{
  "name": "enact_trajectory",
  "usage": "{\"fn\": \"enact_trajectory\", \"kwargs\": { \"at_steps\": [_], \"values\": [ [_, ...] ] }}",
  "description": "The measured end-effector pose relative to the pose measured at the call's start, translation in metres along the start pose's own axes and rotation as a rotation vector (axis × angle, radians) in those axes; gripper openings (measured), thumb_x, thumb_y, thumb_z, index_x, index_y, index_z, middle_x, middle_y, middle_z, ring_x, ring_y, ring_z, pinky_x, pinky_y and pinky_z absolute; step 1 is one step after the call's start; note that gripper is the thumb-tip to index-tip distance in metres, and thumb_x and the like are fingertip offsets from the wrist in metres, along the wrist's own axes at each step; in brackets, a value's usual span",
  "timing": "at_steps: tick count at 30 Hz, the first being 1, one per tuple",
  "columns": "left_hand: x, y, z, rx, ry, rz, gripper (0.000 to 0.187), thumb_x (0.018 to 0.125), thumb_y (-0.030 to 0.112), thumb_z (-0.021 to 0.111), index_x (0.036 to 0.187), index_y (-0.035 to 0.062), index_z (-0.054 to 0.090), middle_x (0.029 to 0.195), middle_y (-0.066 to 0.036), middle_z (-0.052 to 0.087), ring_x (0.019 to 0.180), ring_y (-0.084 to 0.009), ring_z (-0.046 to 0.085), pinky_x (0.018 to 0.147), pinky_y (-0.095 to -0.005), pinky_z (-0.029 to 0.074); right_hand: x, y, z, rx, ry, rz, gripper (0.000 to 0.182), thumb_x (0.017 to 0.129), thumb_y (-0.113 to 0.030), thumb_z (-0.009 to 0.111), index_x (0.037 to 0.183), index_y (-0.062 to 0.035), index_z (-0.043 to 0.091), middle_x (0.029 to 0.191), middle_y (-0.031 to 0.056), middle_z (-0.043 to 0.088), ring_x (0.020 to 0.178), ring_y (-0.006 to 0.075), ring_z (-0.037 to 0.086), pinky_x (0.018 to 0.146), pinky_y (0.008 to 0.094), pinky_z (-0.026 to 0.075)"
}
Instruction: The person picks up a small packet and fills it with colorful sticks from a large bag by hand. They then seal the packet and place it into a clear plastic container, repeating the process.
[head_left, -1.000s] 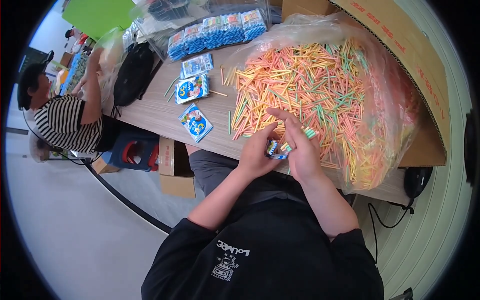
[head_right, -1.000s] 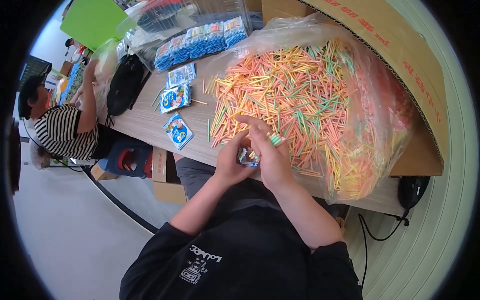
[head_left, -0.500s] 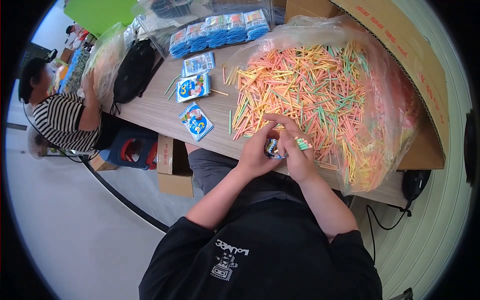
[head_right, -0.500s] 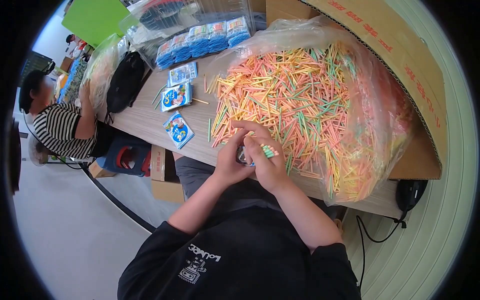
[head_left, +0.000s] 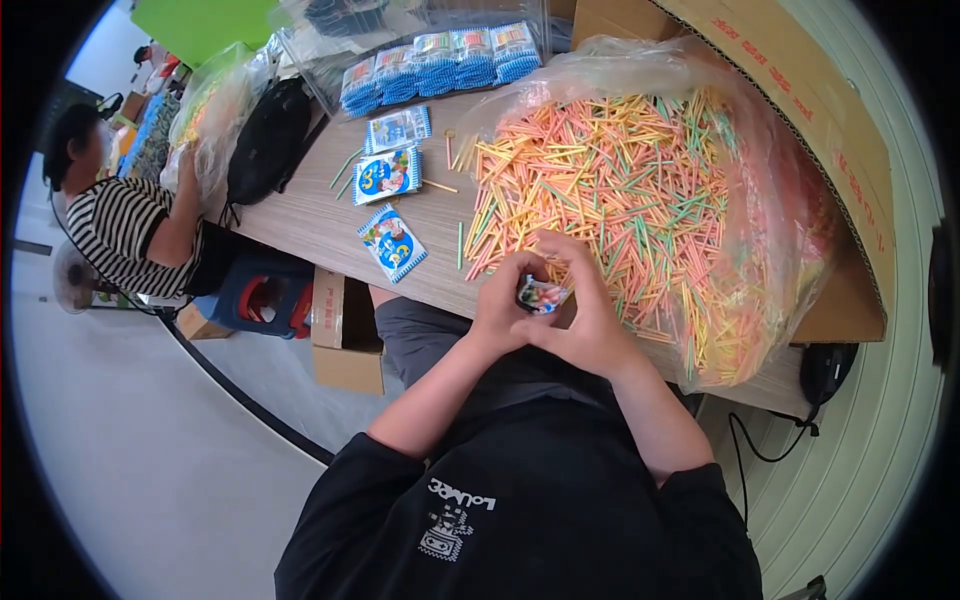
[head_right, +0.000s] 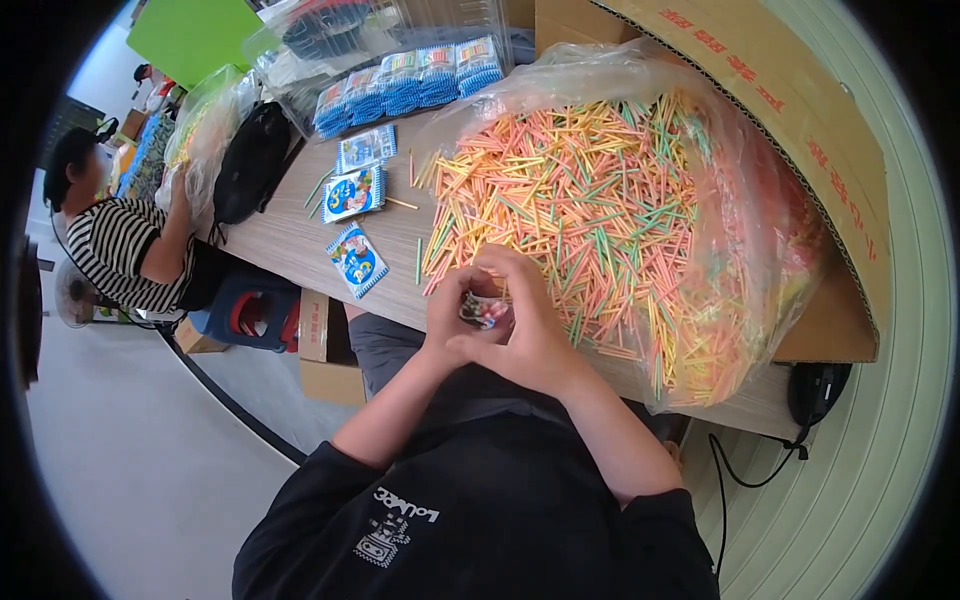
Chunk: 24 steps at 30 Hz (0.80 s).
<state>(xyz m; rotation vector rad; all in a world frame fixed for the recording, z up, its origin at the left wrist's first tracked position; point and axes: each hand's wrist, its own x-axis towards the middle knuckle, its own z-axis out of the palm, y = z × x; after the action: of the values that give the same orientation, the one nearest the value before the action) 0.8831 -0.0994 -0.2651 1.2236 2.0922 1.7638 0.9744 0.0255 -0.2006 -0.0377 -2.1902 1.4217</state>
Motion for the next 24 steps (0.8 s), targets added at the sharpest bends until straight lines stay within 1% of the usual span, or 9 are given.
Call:
{"fn": "enact_trajectory", "kwargs": {
  "at_steps": [2, 4, 5, 8, 10, 12, 17, 21, 24],
  "values": [
    [-0.002, 0.001, 0.001, -0.013, -0.007, -0.059, 0.051, 0.067, 0.009, 0.086, 0.107, 0.0027, 0.055, 0.099, -0.011, 0.061, 0.085, -0.0208, 0.063, 0.075, -0.0309, 0.051, -0.011, -0.004, -0.003, -0.028, 0.019, 0.068, 0.066, 0.081, -0.014, 0.080, 0.137, -0.0012, 0.046, 0.122, 0.0151, 0.060, 0.121, 0.0230, 0.056, 0.104, 0.0379, 0.042],
    [-0.001, 0.001, 0.002, 0.055, 0.057, 0.068, 0.054, 0.065, 0.008, 0.086, 0.109, 0.0038, 0.054, 0.096, -0.011, 0.059, 0.081, -0.0245, 0.060, 0.074, -0.0337, 0.051, -0.021, -0.009, -0.005, -0.081, 0.053, 0.194, 0.072, 0.080, -0.002, 0.078, 0.141, -0.0020, 0.040, 0.112, 0.0131, 0.061, 0.117, 0.0223, 0.059, 0.103, 0.0364, 0.044],
    [0.000, 0.003, 0.002, 0.090, 0.087, 0.129, 0.056, 0.064, 0.007, 0.086, 0.110, 0.0044, 0.054, 0.095, -0.011, 0.058, 0.079, -0.0264, 0.059, 0.073, -0.0351, 0.051, -0.024, -0.009, -0.003, -0.082, 0.056, 0.195, 0.072, 0.080, -0.002, 0.078, 0.141, -0.0020, 0.040, 0.112, 0.0131, 0.061, 0.117, 0.0223, 0.059, 0.103, 0.0364, 0.044],
    [0.003, 0.008, 0.003, 0.114, 0.088, 0.210, 0.061, 0.063, 0.006, 0.087, 0.115, 0.0046, 0.055, 0.092, -0.010, 0.058, 0.077, -0.0262, 0.058, 0.071, -0.0335, 0.050, -0.037, -0.004, 0.009, 0.193, 0.221, 0.231, 0.067, 0.081, 0.009, 0.073, 0.140, -0.0010, 0.041, 0.104, 0.0117, 0.060, 0.107, 0.0202, 0.063, 0.095, 0.0332, 0.050],
    [0.005, 0.018, 0.000, 0.126, 0.085, 0.252, 0.063, 0.062, 0.006, 0.087, 0.117, 0.0047, 0.055, 0.091, -0.009, 0.057, 0.076, -0.0260, 0.058, 0.069, -0.0327, 0.049, -0.046, -0.006, 0.002, 0.147, 0.199, 0.168, 0.067, 0.081, 0.011, 0.072, 0.139, -0.0008, 0.041, 0.104, 0.0129, 0.061, 0.104, 0.0204, 0.065, 0.093, 0.0329, 0.051],
    [0.000, 0.029, -0.006, 0.022, -0.015, 0.153, 0.059, 0.064, 0.005, 0.087, 0.117, 0.0044, 0.061, 0.091, -0.009, 0.060, 0.078, -0.0256, 0.060, 0.069, -0.0315, 0.050, -0.053, -0.007, -0.008, 0.057, 0.141, 0.041, 0.066, 0.082, 0.015, 0.070, 0.139, -0.0003, 0.040, 0.103, 0.0153, 0.063, 0.098, 0.0208, 0.068, 0.088, 0.0324, 0.054],
    [-0.017, 0.024, -0.014, -0.061, -0.240, 0.112, 0.041, 0.069, 0.002, 0.085, 0.108, 0.0049, 0.073, 0.092, -0.007, 0.066, 0.085, -0.0235, 0.066, 0.072, -0.0315, 0.052, -0.061, -0.016, -0.024, 0.039, 0.087, 0.023, 0.060, 0.080, 0.013, 0.073, 0.132, 0.0001, 0.047, 0.098, 0.0138, 0.070, 0.090, 0.0209, 0.072, 0.085, 0.0339, 0.056],
    [-0.019, 0.027, -0.012, -0.102, -0.198, 0.003, 0.027, 0.070, 0.000, 0.084, 0.096, 0.0041, 0.077, 0.093, -0.007, 0.070, 0.088, -0.0221, 0.068, 0.075, -0.0323, 0.054, -0.058, -0.022, -0.032, -0.153, 0.051, 0.000, 0.052, 0.079, 0.011, 0.075, 0.125, -0.0001, 0.054, 0.093, 0.0109, 0.074, 0.089, 0.0194, 0.073, 0.086, 0.0336, 0.055],
    [-0.013, 0.026, -0.014, -0.113, -0.221, 0.080, 0.030, 0.070, 0.000, 0.084, 0.099, 0.0042, 0.076, 0.094, -0.008, 0.071, 0.087, -0.0228, 0.068, 0.075, -0.0328, 0.054, -0.064, -0.019, -0.032, -0.105, 0.134, 0.015, 0.046, 0.078, 0.010, 0.077, 0.118, -0.0002, 0.059, 0.091, 0.0084, 0.075, 0.088, 0.0169, 0.073, 0.086, 0.0331, 0.055]
  ]
}}
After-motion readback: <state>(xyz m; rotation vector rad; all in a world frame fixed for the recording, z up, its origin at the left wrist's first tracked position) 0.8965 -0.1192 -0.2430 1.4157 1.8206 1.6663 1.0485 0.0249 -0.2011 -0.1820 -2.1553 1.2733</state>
